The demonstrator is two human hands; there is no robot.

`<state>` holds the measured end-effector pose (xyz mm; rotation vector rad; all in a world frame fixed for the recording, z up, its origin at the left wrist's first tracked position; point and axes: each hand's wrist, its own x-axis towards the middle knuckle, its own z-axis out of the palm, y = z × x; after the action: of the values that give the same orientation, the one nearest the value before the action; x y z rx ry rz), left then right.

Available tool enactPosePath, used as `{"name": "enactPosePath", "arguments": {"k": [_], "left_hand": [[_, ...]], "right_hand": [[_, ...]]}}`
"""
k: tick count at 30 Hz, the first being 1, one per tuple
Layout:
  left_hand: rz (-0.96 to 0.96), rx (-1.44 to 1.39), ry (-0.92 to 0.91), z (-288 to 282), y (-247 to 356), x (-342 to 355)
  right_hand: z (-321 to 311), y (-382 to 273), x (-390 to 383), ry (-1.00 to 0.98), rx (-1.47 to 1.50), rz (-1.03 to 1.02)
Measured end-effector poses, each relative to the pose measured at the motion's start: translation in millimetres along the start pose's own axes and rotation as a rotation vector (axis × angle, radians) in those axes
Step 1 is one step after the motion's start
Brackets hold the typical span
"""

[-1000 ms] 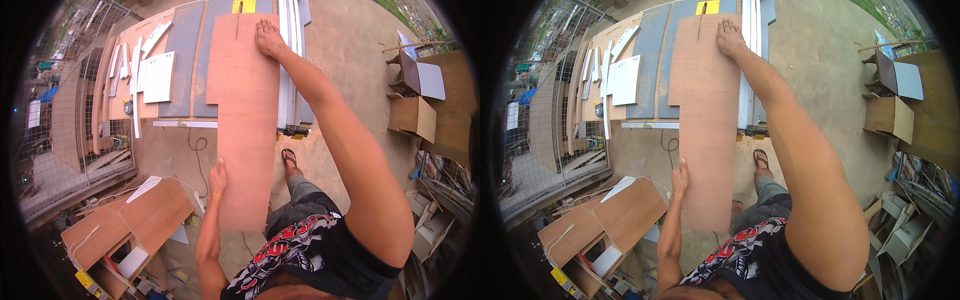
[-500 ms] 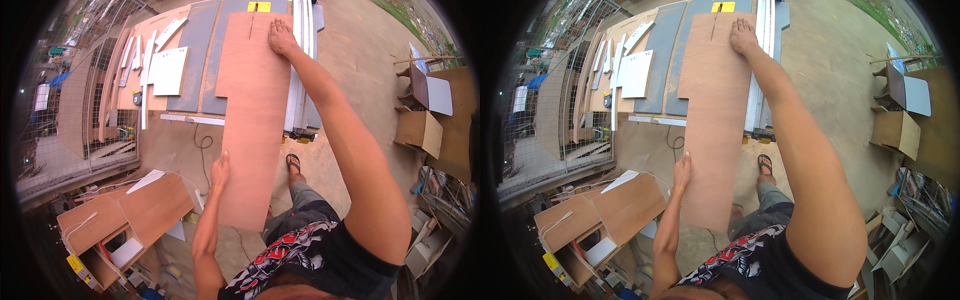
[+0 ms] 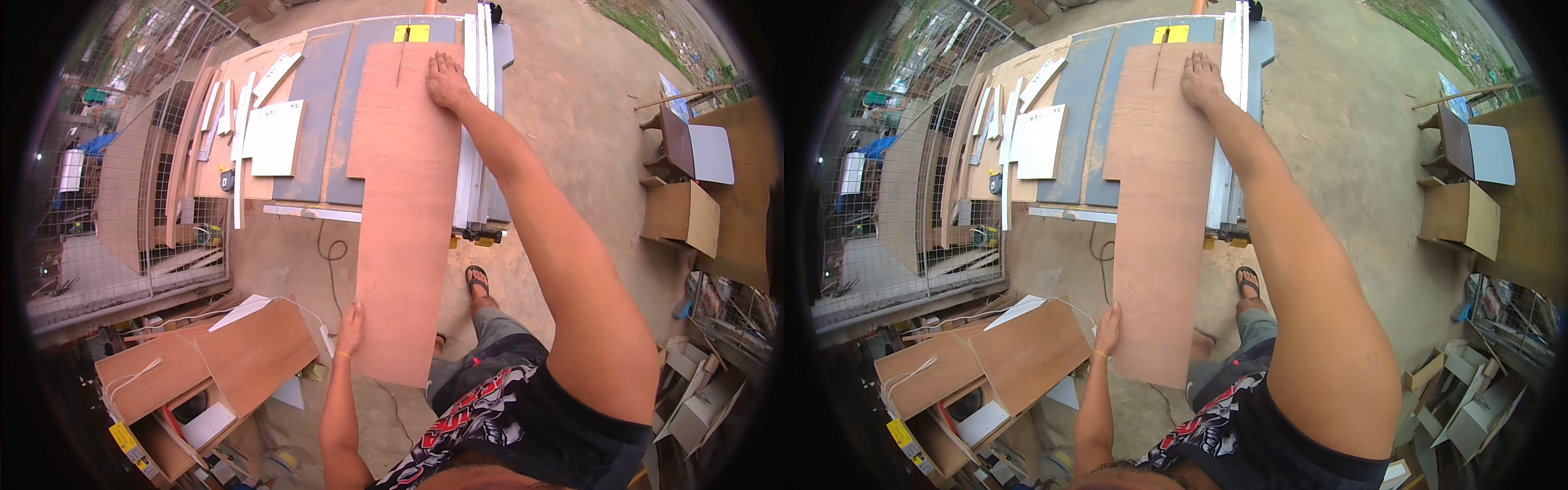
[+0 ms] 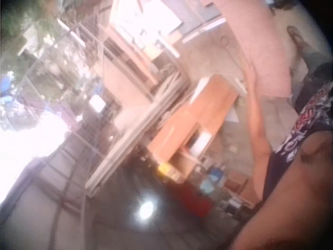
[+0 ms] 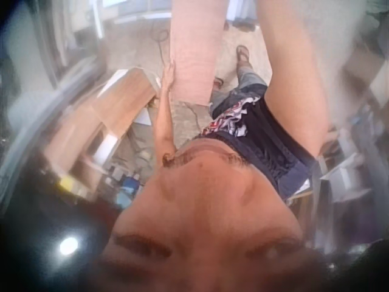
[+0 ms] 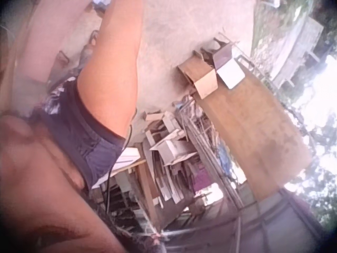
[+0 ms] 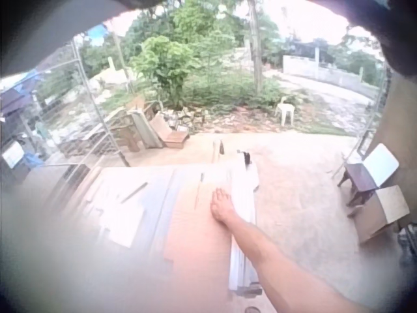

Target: The person picks up a large sheet of plywood, carries it to a table saw, and cuts it into smaller pieces. The person then picks up a smaller white board and cuts it on the table saw.

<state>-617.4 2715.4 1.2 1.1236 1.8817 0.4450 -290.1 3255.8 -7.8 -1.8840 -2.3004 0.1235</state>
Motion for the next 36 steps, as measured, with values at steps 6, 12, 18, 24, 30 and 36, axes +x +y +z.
{"name": "enactPosePath", "arguments": {"k": [6,12,18,24,30,36], "left_hand": [[0.032,-0.056,-0.055,-3,16,-30],[-0.032,0.060,-0.043,-4,23,-29],[-0.021,0.012,0.014,-2,26,-28],[-0.043,0.009,-0.014,-2,27,-23],[0.014,0.014,0.034,1,33,-12],[-0.064,0.048,-0.064,-3,46,7]], "right_hand": [[7,11,-2,0.023,-0.023,-0.002],[4,9,0,0.018,-0.017,-0.030],[0,12,-2,-0.001,-0.064,-0.035],[-1,9,7,0.009,-0.029,-0.051],[2,16,23,0.022,-0.038,-0.073],[9,32,44,0.096,-0.046,-0.105]]}}
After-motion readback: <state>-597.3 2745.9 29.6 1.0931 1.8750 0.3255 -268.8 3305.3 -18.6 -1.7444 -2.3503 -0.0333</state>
